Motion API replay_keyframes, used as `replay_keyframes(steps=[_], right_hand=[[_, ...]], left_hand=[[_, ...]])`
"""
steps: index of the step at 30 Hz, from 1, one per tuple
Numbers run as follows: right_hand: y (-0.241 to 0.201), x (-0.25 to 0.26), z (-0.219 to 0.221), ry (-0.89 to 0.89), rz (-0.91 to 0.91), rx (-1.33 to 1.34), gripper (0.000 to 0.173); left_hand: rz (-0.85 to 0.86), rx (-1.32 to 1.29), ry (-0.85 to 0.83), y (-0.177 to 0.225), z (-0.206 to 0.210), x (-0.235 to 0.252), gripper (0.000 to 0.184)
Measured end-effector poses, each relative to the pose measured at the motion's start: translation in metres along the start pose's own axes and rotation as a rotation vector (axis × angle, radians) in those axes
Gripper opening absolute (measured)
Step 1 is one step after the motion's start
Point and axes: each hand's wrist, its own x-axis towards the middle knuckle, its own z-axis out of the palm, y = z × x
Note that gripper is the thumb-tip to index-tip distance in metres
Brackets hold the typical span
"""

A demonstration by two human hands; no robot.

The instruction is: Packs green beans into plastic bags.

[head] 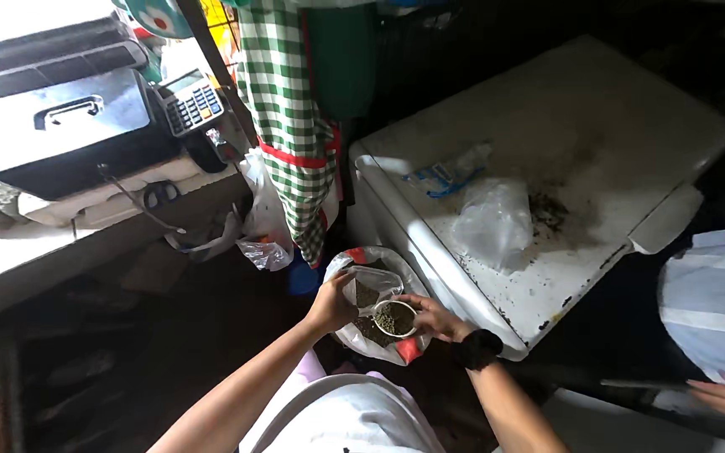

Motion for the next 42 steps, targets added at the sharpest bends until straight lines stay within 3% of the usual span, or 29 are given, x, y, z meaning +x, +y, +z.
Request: replay_keyframes(steps=[8,12,16,21,24,28,31,33,35,37,39,42], right_hand=[[-0.078,-0.053,0.02,0.193,-0.136,-0.119,0.06],[-0.095,-0.035,0.049,0.368,-0.22,-0.574,0.061],[-0.088,-0.002,0.106,0.577,-0.25,-0.92,0.06],[-0.062,0.019,0.135,0.822,-0.625,-1.343,0.051],[-0.064,0.011,0.13,0.887,-0.75,-1.341,0.044],[-0.078,-0.026,0.109,0.911,-0.527,-1.17,0.056],[-0.081,-0.035,0.085,0.693,0.024,-1.095,0.082],[-0.058,-0.01,0.077,0.542,0.259,-1.079,0.089],[-0.015,0.028,0.074,0.544,0.251,-1.219,0.069],[0.034,0.06,0.065,0.632,0.043,-1.425,0.04],[0.064,0.079,0.055,0.628,-0.039,-1.452,0.035],[0.068,0.079,0.059,0.541,0.234,-1.262,0.041]], left_hand=[[0.1,0.068,-0.007,-0.001,0.009,0.004,0.085],[0.124,0.058,-0.004,0.001,0.011,0.003,0.087],[0.129,0.003,0.067,0.0,0.01,0.001,0.085],[0.079,-0.084,0.116,0.003,0.004,-0.002,0.084],[0.071,-0.115,0.12,0.002,0.001,0.0,0.084],[0.06,-0.227,0.15,-0.013,-0.002,0.011,0.088],[-0.003,-0.376,0.199,-0.02,-0.009,0.022,0.088],[-0.057,-0.445,0.224,-0.019,-0.012,0.025,0.089],[-0.081,-0.474,0.235,-0.017,-0.014,0.027,0.091],[-0.093,-0.48,0.241,-0.017,-0.014,0.027,0.092],[-0.087,-0.493,0.239,-0.019,-0.013,0.026,0.091],[-0.082,-0.497,0.232,-0.019,-0.013,0.021,0.09]])
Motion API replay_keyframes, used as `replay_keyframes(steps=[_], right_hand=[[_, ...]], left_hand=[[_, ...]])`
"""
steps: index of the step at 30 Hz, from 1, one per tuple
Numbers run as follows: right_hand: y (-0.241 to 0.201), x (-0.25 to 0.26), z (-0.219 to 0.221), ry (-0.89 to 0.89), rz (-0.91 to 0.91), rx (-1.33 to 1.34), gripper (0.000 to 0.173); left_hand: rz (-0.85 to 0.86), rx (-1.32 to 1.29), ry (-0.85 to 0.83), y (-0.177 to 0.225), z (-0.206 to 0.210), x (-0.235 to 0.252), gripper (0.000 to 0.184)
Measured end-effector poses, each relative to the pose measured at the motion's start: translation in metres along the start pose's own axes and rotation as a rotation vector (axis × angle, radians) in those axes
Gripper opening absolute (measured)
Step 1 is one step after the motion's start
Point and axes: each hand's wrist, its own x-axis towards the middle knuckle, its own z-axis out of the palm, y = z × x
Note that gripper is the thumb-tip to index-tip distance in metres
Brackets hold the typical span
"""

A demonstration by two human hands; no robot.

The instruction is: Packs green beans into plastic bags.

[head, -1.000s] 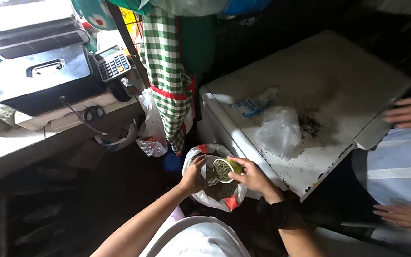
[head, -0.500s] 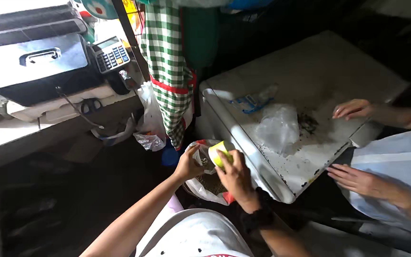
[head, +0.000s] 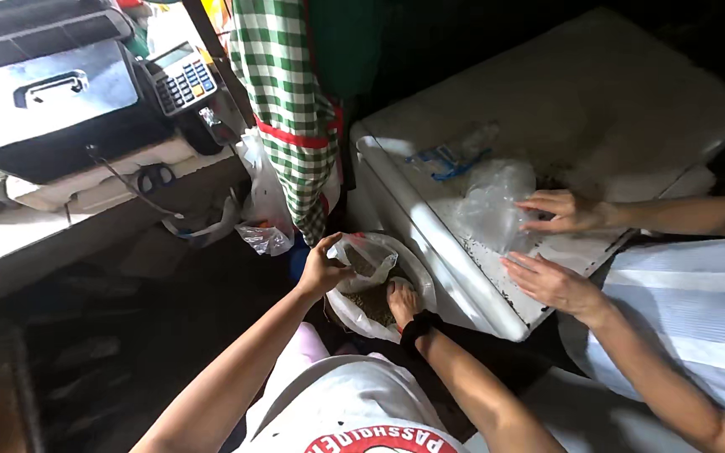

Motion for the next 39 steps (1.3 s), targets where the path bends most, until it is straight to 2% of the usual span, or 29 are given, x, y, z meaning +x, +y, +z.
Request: replay_keyframes(steps=[1,3,5,11,15,20,25,28,31,33,36,39], right_hand=[[-0.002,-0.004,-0.012,-0.145,0.026,0.003,0.046],[-0.006,-0.007,-0.036,-0.378,-0.004,-0.063,0.071],[-0.003,-0.001,-0.043,-0.476,-0.042,-0.008,0.074],[0.012,0.025,-0.03,-0.607,-0.013,0.368,0.048],[0.021,0.028,-0.037,-0.611,0.021,0.554,0.039],[0.038,-0.001,-0.077,-0.554,-0.051,0.934,0.059],[0.051,-0.047,-0.141,-0.365,-0.15,1.197,0.063],[0.043,-0.066,-0.176,-0.192,-0.237,1.204,0.064],[0.016,-0.072,-0.187,0.117,-0.348,0.869,0.071],[-0.014,-0.076,-0.182,0.297,-0.355,0.631,0.073],[-0.053,-0.076,-0.159,0.472,-0.401,0.402,0.068],[-0.066,-0.072,-0.143,0.704,-0.498,0.198,0.063]], left_hand=[[0.0,0.002,0.0,0.0,0.0,-0.002,0.09],[-0.003,0.0,-0.003,0.001,0.002,-0.005,0.09],[-0.001,0.007,-0.008,0.002,0.003,-0.007,0.089],[-0.002,0.015,-0.029,0.003,0.002,-0.007,0.088],[0.015,0.033,-0.036,0.0,0.0,-0.005,0.088],[0.029,0.027,-0.042,0.001,0.001,-0.006,0.09],[0.058,0.069,-0.099,0.001,-0.001,-0.008,0.089],[0.116,0.145,-0.161,-0.002,0.001,-0.012,0.09],[0.142,0.188,-0.193,-0.002,0.005,-0.016,0.091],[0.139,0.186,-0.197,-0.001,0.006,-0.016,0.091],[0.15,0.187,-0.193,0.001,0.005,-0.017,0.089],[0.185,0.19,-0.189,-0.001,0.005,-0.015,0.086]])
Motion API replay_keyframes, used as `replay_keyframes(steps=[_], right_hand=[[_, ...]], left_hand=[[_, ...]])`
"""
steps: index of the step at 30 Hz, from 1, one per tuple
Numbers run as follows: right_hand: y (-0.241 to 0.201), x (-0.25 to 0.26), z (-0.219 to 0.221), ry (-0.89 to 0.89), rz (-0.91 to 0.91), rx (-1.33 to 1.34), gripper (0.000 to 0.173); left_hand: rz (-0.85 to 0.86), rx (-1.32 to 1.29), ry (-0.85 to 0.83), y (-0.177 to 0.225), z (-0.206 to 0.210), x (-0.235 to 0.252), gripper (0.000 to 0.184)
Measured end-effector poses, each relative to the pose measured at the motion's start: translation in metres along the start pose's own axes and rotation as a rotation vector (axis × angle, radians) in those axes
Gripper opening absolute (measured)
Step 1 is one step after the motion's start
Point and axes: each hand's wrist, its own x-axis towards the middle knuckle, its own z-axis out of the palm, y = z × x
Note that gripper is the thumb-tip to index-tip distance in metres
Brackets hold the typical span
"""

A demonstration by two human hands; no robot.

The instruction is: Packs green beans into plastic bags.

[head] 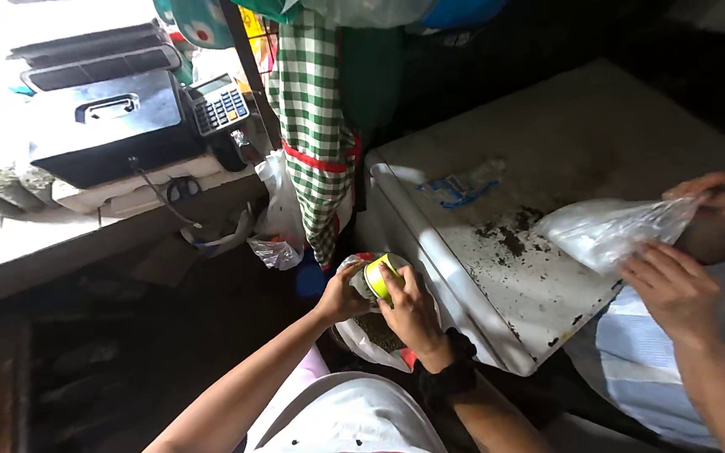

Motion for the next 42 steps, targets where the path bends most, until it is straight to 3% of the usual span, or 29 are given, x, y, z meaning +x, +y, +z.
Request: replay_keyframes(steps=[2,5,7,9,11,12,16,17,20,22,28,32,36,42], right_hand=[[-0.002,0.0,-0.005,0.078,-0.048,-0.069,0.059],[0.001,-0.006,-0.031,0.085,0.035,-0.103,0.058],[0.012,-0.012,-0.047,-0.086,0.207,-0.099,0.063],[0.03,-0.012,-0.048,-0.442,0.454,-0.062,0.072],[0.051,-0.013,-0.016,-0.717,0.609,-0.022,0.082],[0.062,-0.021,0.01,-0.745,0.625,-0.03,0.082],[0.085,-0.062,0.106,-0.523,0.517,-0.077,0.047],[0.084,-0.065,0.114,-0.581,0.514,-0.083,0.05],[0.077,-0.059,0.113,-0.875,0.538,-0.108,0.092],[0.085,-0.058,0.107,-0.968,0.535,-0.04,0.099],[0.119,-0.053,0.126,-1.075,0.508,0.272,0.066],[0.134,-0.046,0.136,-1.15,0.631,0.292,0.048],[0.137,-0.044,0.104,-1.078,0.731,0.415,0.043],[0.134,-0.032,0.029,-0.879,0.786,0.722,0.056]], left_hand=[[-0.011,-0.001,0.005,0.0,0.0,0.0,0.086],[-0.065,-0.009,0.008,0.002,-0.003,0.0,0.087],[-0.08,-0.028,0.019,0.001,-0.004,0.002,0.09],[-0.073,-0.048,0.024,0.0,-0.006,0.003,0.091],[-0.069,-0.064,0.028,0.0,-0.005,0.003,0.091],[-0.071,-0.068,0.032,0.0,-0.005,0.002,0.091],[-0.065,-0.054,0.05,-0.003,-0.004,0.001,0.089],[-0.069,-0.056,0.053,-0.003,-0.003,0.001,0.089],[-0.092,-0.068,0.048,-0.003,-0.005,0.001,0.09],[-0.1,-0.086,0.044,-0.003,-0.004,0.001,0.091],[-0.095,-0.077,0.05,-0.003,-0.003,0.002,0.091],[-0.088,-0.062,0.037,-0.003,-0.005,0.004,0.091],[-0.091,-0.046,0.028,-0.002,-0.003,0.004,0.092],[-0.091,-0.057,0.026,0.001,-0.003,0.005,0.092]])
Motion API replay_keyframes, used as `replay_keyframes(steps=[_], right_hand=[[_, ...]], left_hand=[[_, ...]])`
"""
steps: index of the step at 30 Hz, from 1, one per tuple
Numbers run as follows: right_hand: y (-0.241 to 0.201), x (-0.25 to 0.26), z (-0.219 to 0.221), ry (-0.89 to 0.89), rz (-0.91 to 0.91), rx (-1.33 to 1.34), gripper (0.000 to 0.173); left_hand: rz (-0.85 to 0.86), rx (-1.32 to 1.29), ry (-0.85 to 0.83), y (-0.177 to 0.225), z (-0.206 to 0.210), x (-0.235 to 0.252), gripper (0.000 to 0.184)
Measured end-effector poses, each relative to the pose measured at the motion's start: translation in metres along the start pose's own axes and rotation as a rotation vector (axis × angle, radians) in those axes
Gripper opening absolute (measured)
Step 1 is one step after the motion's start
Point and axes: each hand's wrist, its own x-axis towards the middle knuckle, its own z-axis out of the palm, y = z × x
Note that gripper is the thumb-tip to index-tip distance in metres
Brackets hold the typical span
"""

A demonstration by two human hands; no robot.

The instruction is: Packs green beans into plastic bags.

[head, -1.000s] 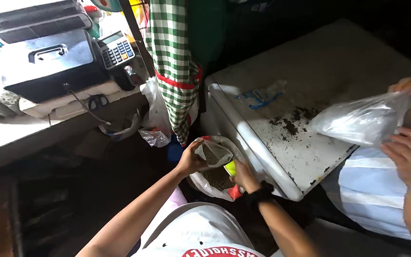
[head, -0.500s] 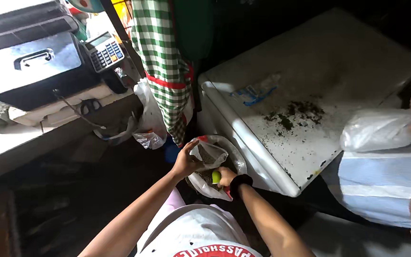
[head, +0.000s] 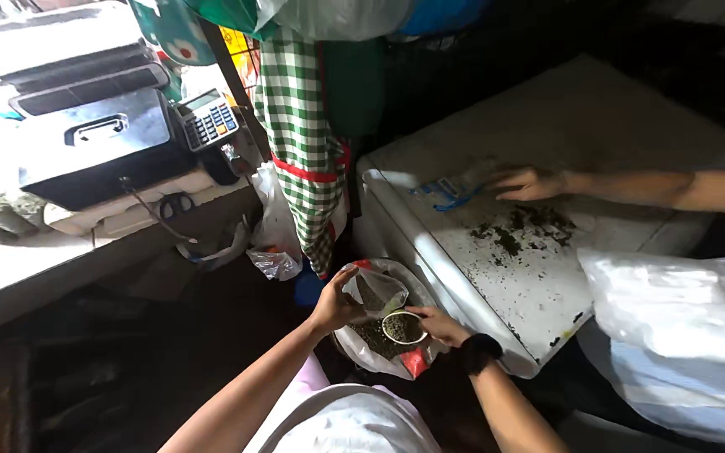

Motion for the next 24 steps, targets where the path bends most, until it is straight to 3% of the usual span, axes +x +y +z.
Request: replay_keyframes(steps=[5,9,16,19,24], right_hand=[[-0.035,-0.059,-0.024,0.056,-0.081,0.221,0.055],[-0.074,-0.09,-0.024,0.131,-0.167,0.242,0.058],[-0.123,-0.076,0.046,0.489,-0.287,-0.472,0.08],[-0.12,-0.066,0.076,0.659,-0.441,-0.667,0.077],[-0.107,-0.068,0.084,0.91,-0.696,-0.83,0.073]], left_hand=[[0.032,0.016,-0.018,-0.001,0.002,-0.001,0.091],[0.053,0.051,-0.05,0.0,0.005,-0.004,0.091],[0.107,0.064,-0.051,-0.002,0.008,-0.007,0.089],[0.109,0.039,-0.039,-0.004,0.008,-0.008,0.087],[0.078,0.069,-0.029,-0.002,0.008,-0.008,0.086]])
